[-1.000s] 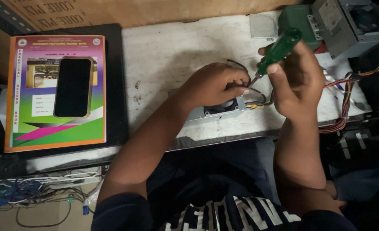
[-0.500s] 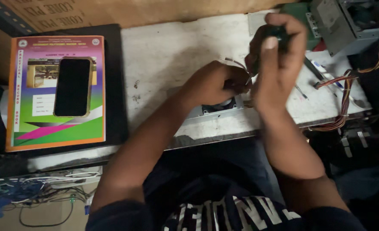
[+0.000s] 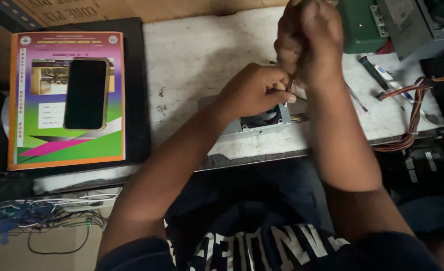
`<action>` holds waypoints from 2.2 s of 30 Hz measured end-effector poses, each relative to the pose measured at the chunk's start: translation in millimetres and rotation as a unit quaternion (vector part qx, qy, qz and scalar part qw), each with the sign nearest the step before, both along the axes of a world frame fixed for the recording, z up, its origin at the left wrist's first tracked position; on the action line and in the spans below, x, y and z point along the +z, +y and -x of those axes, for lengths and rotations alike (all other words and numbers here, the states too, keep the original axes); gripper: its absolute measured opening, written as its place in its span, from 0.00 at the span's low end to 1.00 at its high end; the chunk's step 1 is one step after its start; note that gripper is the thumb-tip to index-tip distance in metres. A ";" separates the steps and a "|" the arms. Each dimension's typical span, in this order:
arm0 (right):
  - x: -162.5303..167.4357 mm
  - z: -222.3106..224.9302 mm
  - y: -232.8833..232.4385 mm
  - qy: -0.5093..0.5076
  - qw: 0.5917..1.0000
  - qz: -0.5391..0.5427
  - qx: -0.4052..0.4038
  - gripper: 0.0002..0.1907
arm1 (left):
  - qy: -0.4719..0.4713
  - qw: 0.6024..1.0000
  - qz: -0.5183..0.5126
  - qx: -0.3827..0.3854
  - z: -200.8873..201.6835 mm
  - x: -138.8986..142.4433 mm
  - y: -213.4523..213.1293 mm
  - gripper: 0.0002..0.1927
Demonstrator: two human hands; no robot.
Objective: The person uses a green-handled screwdriver to unscrew the casing of a computer power supply unit on a workbench, repositioning the unit and removing screws from its sides. They occasionally touch a smartphone lying on a record book beside the work area.
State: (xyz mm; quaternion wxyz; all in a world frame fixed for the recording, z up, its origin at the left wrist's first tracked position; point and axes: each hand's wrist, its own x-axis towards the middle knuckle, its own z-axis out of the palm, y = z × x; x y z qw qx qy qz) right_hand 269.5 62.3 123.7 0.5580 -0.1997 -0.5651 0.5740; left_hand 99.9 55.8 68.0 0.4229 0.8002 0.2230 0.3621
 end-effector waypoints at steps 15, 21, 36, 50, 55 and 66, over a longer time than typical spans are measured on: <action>-7.4 -44.5 55.7 0.150 0.818 -0.106 0.546 0.26 | -0.009 0.993 -0.118 -0.012 -13.1 0.3 2.0 0.12; 22.1 -31.5 -1.6 -0.009 0.967 -0.096 0.238 0.23 | 0.130 0.991 -0.033 0.003 -9.7 6.0 -2.1 0.08; 1.8 37.2 -70.9 -0.051 0.923 -0.221 -0.312 0.20 | 0.073 0.989 -0.127 0.020 -7.7 1.7 1.8 0.09; 2.2 -10.4 -40.2 0.039 0.994 -0.054 -0.088 0.18 | 0.017 0.998 -0.059 -0.011 -11.5 1.9 6.9 0.12; 0.3 -33.6 -0.7 0.015 0.994 -0.006 0.106 0.22 | 0.003 0.999 0.027 -0.030 -10.3 3.7 4.7 0.12; -27.7 -75.2 85.2 0.125 0.871 -0.028 0.473 0.29 | 0.052 0.998 -0.037 -0.007 -15.4 0.3 5.1 0.16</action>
